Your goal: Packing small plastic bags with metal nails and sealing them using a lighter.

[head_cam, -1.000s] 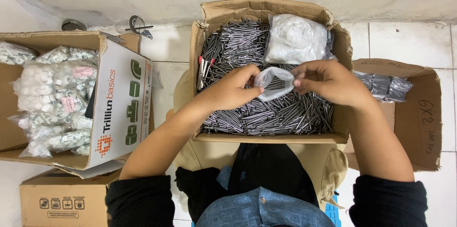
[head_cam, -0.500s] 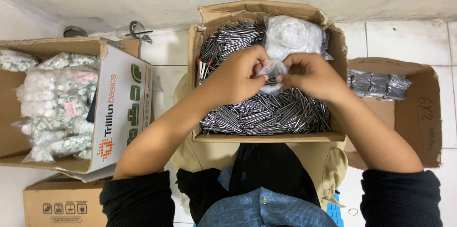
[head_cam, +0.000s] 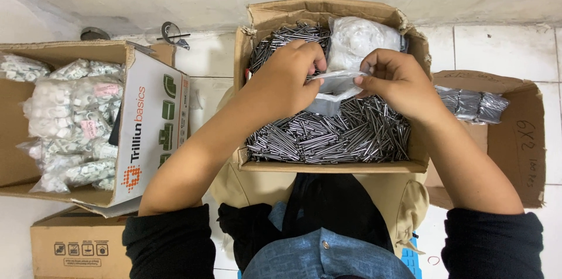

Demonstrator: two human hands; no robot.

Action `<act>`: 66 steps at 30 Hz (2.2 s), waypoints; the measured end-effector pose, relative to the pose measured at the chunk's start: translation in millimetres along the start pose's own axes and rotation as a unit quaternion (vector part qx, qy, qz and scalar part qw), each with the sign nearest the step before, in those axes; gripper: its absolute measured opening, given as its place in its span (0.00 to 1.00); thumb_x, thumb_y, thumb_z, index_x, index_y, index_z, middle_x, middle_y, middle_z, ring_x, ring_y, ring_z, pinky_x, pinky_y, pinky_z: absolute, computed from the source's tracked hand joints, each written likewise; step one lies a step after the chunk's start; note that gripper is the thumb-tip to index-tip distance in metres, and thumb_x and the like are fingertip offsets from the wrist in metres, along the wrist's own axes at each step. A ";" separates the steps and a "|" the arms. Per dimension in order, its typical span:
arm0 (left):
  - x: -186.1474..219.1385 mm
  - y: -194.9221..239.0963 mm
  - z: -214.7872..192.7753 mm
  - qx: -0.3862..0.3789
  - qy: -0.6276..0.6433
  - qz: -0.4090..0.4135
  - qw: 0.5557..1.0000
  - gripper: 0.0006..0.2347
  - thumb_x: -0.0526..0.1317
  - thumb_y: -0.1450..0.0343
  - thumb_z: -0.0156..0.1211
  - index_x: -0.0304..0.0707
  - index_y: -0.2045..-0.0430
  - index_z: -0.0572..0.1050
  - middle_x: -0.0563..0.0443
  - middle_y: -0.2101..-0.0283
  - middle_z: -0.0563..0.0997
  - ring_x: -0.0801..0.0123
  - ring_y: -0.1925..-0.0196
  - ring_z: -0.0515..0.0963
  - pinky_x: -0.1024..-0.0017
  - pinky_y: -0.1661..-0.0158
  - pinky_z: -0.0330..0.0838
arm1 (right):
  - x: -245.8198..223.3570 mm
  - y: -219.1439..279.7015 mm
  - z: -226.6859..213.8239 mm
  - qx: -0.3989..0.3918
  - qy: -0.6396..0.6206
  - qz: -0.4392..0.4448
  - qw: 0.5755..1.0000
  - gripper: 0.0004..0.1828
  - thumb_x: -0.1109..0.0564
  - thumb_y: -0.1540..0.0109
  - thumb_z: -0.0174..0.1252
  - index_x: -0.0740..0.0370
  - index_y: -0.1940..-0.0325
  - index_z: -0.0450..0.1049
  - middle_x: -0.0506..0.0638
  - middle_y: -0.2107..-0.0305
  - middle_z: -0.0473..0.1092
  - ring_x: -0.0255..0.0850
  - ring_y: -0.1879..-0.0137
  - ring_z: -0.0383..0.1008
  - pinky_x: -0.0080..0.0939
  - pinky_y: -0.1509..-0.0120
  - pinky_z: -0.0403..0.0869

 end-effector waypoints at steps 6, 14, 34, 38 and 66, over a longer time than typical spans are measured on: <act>9.7 -3.0 -8.9 0.004 -0.048 -0.005 0.999 0.07 0.30 0.46 0.53 0.36 0.78 0.66 0.50 0.81 0.67 0.59 0.75 0.73 0.69 0.73 0.68 | -30.9 7.9 -1.8 0.018 0.015 -0.051 0.998 0.09 0.74 0.51 0.54 0.76 0.68 0.64 0.55 0.83 0.59 0.43 0.77 0.68 0.40 0.73 0.73; 5.4 -0.6 -2.2 -0.029 -0.039 -0.036 0.998 0.06 0.30 0.44 0.45 0.33 0.76 0.66 0.45 0.76 0.69 0.58 0.74 0.68 0.65 0.73 0.61 | -30.2 8.8 -31.7 0.063 -0.036 -0.059 0.996 0.09 0.73 0.48 0.51 0.65 0.69 0.65 0.51 0.78 0.63 0.34 0.78 0.65 0.25 0.75 0.69; 61.3 -4.5 -23.5 -0.005 -0.252 0.159 0.955 0.06 0.33 0.40 0.54 0.40 0.72 0.74 0.55 0.69 0.72 0.74 0.81 0.69 0.84 0.96 0.60 | -8.3 7.5 -15.9 -0.026 -0.058 0.045 0.997 0.07 0.69 0.53 0.56 0.64 0.76 0.66 0.49 0.85 0.64 0.38 0.82 0.68 0.29 0.78 0.70; 62.5 10.9 0.9 0.021 -0.333 0.349 0.876 0.03 0.38 0.39 0.59 0.43 0.83 0.73 0.57 0.72 0.69 0.66 0.63 0.70 0.63 0.56 0.56 | -10.6 6.4 -19.4 -0.012 -0.047 0.054 0.997 0.07 0.66 0.51 0.56 0.62 0.74 0.64 0.50 0.83 0.63 0.38 0.78 0.69 0.30 0.78 0.71; 63.4 1.2 -7.8 0.015 -0.388 0.357 0.850 0.09 0.24 0.34 0.49 0.36 0.85 0.67 0.55 0.85 0.61 0.58 0.67 0.70 0.37 0.48 0.49 | -88.5 47.6 -12.5 -0.085 0.557 -0.405 0.720 0.07 0.54 0.49 0.59 0.58 0.76 0.71 0.51 0.68 0.66 0.45 0.67 0.66 0.43 0.64 0.63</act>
Point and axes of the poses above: each hand's wrist, its own y-axis away from the middle knuckle, its own z-axis out of the palm, x = y × z, the point moved 6 cm from there along -y, towards the middle knuckle
